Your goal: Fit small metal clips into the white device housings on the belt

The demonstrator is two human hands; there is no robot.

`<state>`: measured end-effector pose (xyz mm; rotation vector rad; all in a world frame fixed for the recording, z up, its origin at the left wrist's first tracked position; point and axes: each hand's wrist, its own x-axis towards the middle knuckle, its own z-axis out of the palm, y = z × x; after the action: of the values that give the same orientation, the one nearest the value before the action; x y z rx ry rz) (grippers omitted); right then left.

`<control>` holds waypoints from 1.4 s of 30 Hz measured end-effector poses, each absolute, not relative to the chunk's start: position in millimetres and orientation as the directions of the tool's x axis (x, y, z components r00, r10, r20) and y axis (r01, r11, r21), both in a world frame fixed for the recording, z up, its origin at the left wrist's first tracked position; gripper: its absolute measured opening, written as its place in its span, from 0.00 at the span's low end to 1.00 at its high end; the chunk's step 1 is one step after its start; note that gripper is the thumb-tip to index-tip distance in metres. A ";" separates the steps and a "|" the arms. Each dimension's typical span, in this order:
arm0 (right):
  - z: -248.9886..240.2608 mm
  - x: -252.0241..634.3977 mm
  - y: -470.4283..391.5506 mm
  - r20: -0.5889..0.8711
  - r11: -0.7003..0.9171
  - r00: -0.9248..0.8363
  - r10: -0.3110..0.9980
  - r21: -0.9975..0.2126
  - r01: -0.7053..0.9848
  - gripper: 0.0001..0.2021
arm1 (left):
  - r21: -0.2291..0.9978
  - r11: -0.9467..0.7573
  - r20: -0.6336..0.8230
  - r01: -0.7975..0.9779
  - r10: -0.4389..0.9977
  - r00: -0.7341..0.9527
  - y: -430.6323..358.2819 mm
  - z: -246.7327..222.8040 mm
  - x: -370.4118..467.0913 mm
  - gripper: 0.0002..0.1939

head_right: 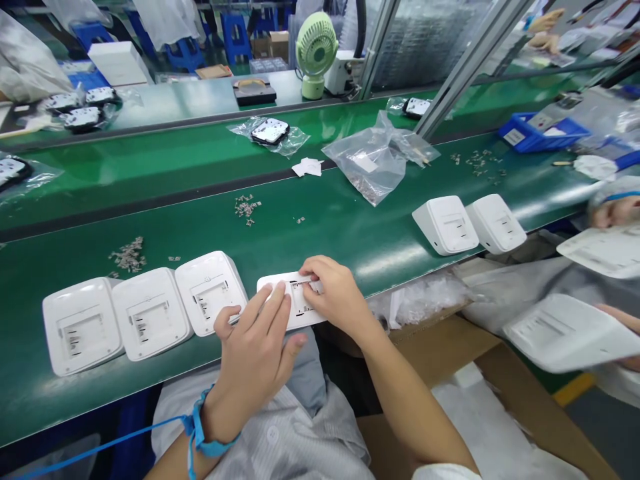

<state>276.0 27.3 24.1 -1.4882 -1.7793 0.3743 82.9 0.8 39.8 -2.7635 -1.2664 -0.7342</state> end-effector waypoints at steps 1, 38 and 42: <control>25.6 275.8 28.3 0.358 0.273 -0.039 0.933 -0.633 0.724 0.09 | 0.182 -0.674 0.418 0.716 0.712 0.564 0.5 39.3 83.0 0.25; -9.8 331.3 160.9 0.317 0.100 -0.049 0.947 -0.148 0.984 0.09 | 0.064 -0.531 0.334 0.845 0.809 0.483 36.8 35.7 101.0 0.27; -12.9 333.0 156.2 0.373 0.081 0.005 0.928 -0.215 0.973 0.09 | 0.060 -0.513 0.341 0.856 0.817 0.465 34.1 34.1 102.4 0.28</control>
<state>333.0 156.2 -12.9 -1.8746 -1.9516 -0.1473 102.4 34.1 34.1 -2.5849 -1.4833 -0.5005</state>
